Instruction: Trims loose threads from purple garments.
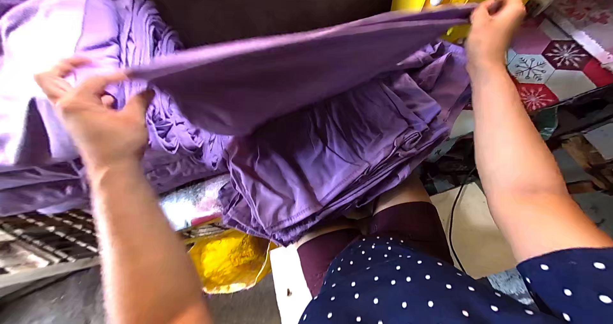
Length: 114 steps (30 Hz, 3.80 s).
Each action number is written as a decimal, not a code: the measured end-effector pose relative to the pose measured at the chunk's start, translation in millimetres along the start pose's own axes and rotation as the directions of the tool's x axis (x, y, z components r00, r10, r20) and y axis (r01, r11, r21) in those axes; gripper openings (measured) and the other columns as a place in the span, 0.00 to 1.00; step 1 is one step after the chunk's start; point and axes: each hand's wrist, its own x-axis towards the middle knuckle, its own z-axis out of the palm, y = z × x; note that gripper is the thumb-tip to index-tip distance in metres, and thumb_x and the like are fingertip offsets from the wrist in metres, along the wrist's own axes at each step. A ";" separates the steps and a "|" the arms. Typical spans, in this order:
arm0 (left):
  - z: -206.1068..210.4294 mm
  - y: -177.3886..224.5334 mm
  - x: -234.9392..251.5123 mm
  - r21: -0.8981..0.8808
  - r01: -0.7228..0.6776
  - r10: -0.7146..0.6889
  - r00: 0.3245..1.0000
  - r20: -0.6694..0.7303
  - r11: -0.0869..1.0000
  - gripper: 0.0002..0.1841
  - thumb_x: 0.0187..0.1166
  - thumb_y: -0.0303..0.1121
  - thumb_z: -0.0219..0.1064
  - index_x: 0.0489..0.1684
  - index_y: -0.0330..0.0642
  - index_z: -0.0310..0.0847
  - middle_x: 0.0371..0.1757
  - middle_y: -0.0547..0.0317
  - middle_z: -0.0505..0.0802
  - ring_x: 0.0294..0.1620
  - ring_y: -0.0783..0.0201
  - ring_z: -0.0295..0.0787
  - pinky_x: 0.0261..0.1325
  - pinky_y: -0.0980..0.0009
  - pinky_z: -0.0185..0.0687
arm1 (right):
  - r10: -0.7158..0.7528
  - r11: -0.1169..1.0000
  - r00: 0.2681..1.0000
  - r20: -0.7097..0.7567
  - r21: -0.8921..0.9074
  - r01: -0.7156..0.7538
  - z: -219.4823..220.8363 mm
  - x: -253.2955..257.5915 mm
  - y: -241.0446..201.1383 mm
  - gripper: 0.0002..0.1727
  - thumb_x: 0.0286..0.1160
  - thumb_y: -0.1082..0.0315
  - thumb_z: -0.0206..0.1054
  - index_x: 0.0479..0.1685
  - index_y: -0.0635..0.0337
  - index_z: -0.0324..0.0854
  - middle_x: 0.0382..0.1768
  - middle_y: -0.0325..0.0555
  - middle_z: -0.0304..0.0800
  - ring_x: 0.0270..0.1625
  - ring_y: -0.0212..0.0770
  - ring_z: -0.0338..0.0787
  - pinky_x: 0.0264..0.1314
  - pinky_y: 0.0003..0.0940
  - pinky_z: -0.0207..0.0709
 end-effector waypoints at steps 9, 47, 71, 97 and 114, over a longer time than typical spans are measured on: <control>119.7 110.7 -179.8 -0.163 0.040 0.050 0.857 0.512 0.986 0.26 0.57 0.44 0.88 0.52 0.39 0.90 0.66 0.38 0.86 0.68 0.37 0.82 0.68 0.39 0.78 | -0.586 0.771 0.406 0.701 0.329 0.545 50.5 -191.8 -44.6 0.07 0.70 0.65 0.75 0.39 0.58 0.93 0.39 0.47 0.95 0.42 0.47 0.95 0.46 0.56 0.88; 131.6 91.1 -305.1 -0.790 0.478 -0.583 0.789 0.194 0.384 0.06 0.78 0.20 0.63 0.37 0.36 0.87 0.37 0.64 0.96 0.36 0.76 0.91 0.42 0.79 0.87 | -0.371 0.895 0.259 0.892 0.270 0.355 92.0 -332.7 -36.6 0.11 0.76 0.61 0.71 0.40 0.59 0.92 0.47 0.47 0.95 0.45 0.49 0.94 0.44 0.58 0.83; 144.8 88.2 -278.7 -0.453 0.376 -0.541 0.778 -0.319 0.808 0.21 0.56 0.14 0.67 0.52 0.25 0.81 0.56 0.43 0.89 0.59 0.57 0.88 0.62 0.63 0.86 | -0.524 0.851 0.295 0.799 0.504 0.148 101.4 -333.6 -79.8 0.09 0.78 0.67 0.68 0.42 0.62 0.92 0.43 0.45 0.95 0.44 0.37 0.92 0.50 0.43 0.86; 114.8 79.4 -236.5 -0.793 0.593 -0.697 0.629 0.346 0.141 0.13 0.92 0.25 0.49 0.39 0.39 0.80 0.31 0.64 0.91 0.22 0.79 0.78 0.29 0.84 0.75 | -0.307 0.930 0.280 0.910 0.224 0.291 151.1 -317.9 -86.1 0.13 0.80 0.62 0.71 0.55 0.59 0.91 0.59 0.50 0.91 0.56 0.52 0.91 0.57 0.58 0.83; 102.0 62.9 -242.7 -0.274 0.378 -0.338 0.924 0.180 0.884 0.07 0.83 0.24 0.63 0.42 0.36 0.88 0.43 0.53 0.91 0.39 0.67 0.88 0.45 0.69 0.85 | -0.612 0.730 0.001 0.791 0.565 0.383 145.5 -321.5 -93.3 0.25 0.87 0.45 0.58 0.45 0.60 0.87 0.40 0.48 0.87 0.36 0.45 0.89 0.32 0.48 0.79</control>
